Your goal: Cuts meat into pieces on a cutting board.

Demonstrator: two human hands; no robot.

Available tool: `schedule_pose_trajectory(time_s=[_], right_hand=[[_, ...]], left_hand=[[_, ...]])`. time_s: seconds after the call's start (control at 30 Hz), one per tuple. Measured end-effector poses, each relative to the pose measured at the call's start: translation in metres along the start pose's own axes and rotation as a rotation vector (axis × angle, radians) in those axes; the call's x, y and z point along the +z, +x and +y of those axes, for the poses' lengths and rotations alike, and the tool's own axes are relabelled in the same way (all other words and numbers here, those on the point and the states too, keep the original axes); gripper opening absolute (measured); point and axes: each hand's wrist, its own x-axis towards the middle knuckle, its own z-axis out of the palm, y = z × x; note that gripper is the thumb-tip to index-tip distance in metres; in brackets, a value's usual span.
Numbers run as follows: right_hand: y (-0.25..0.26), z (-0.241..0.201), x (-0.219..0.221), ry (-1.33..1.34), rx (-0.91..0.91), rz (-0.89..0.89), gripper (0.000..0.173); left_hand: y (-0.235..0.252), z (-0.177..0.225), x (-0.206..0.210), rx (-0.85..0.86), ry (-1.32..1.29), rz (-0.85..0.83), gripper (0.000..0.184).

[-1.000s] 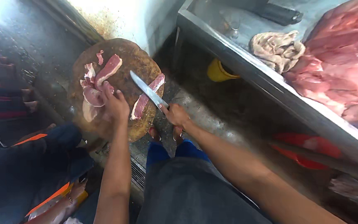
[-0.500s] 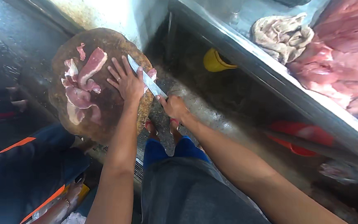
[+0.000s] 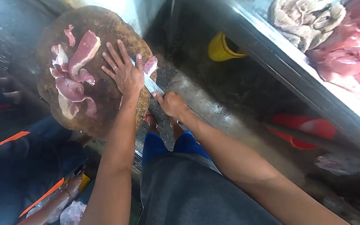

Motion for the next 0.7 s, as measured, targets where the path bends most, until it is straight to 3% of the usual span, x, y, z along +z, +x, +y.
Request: schedule_pose_trajectory(time_s=[0.17, 0.33, 0.47, 0.7], right_hand=[[-0.003, 0.004, -0.003, -0.02, -0.019, 0.012, 0.082], [-0.007, 0.023, 0.009, -0.001, -0.019, 0.039, 0.087], [-0.018, 0.05, 0.017, -0.057, -0.003, -0.02, 0.08], [-0.006, 0.0, 0.009, -0.034, -0.007, -0.012, 0.081]], left_hand=[[0.006, -0.013, -0.03, -0.07, -0.253, 0.082, 0.081], [-0.004, -0.009, -0.006, 0.036, -0.023, 0.003, 0.086], [-0.005, -0.007, -0.005, 0.042, 0.024, -0.01, 0.085], [-0.005, -0.008, -0.001, 0.024, -0.019, 0.027, 0.082]])
